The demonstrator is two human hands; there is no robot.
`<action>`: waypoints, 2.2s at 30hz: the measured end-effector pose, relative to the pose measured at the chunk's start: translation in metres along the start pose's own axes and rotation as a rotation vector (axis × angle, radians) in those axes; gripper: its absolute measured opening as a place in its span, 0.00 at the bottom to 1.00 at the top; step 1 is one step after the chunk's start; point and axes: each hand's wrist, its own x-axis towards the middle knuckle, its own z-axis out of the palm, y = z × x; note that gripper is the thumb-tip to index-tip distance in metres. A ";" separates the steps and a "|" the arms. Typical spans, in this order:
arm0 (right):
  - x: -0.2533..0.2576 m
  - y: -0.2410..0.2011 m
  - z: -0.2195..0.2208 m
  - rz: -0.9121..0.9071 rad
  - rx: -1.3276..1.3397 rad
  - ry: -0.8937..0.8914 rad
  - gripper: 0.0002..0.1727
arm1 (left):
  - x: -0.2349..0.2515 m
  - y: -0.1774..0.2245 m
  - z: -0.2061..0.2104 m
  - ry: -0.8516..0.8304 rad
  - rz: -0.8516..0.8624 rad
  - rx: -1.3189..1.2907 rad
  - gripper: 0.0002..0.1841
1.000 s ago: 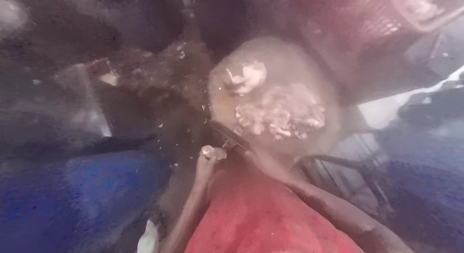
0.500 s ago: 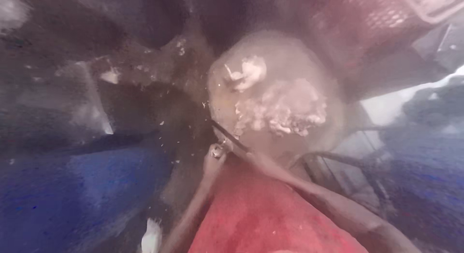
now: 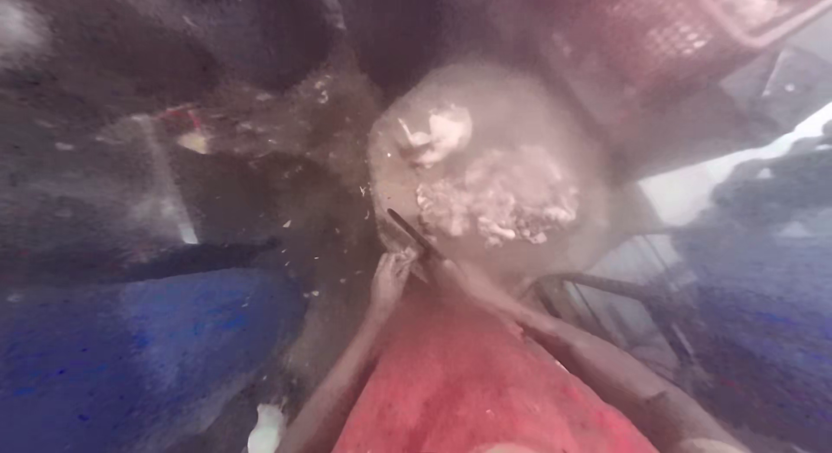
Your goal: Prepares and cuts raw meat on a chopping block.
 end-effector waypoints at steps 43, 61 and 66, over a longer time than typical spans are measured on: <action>-0.012 0.063 -0.066 0.101 0.690 0.426 0.26 | 0.107 0.168 0.049 -0.648 0.616 -0.090 0.35; -0.063 0.140 -0.042 -0.535 0.284 -0.057 0.31 | 0.132 0.223 -0.149 0.191 0.364 -0.156 0.08; -0.025 0.120 -0.029 -0.401 0.444 0.034 0.26 | 0.071 0.224 -0.174 0.062 0.277 -0.310 0.04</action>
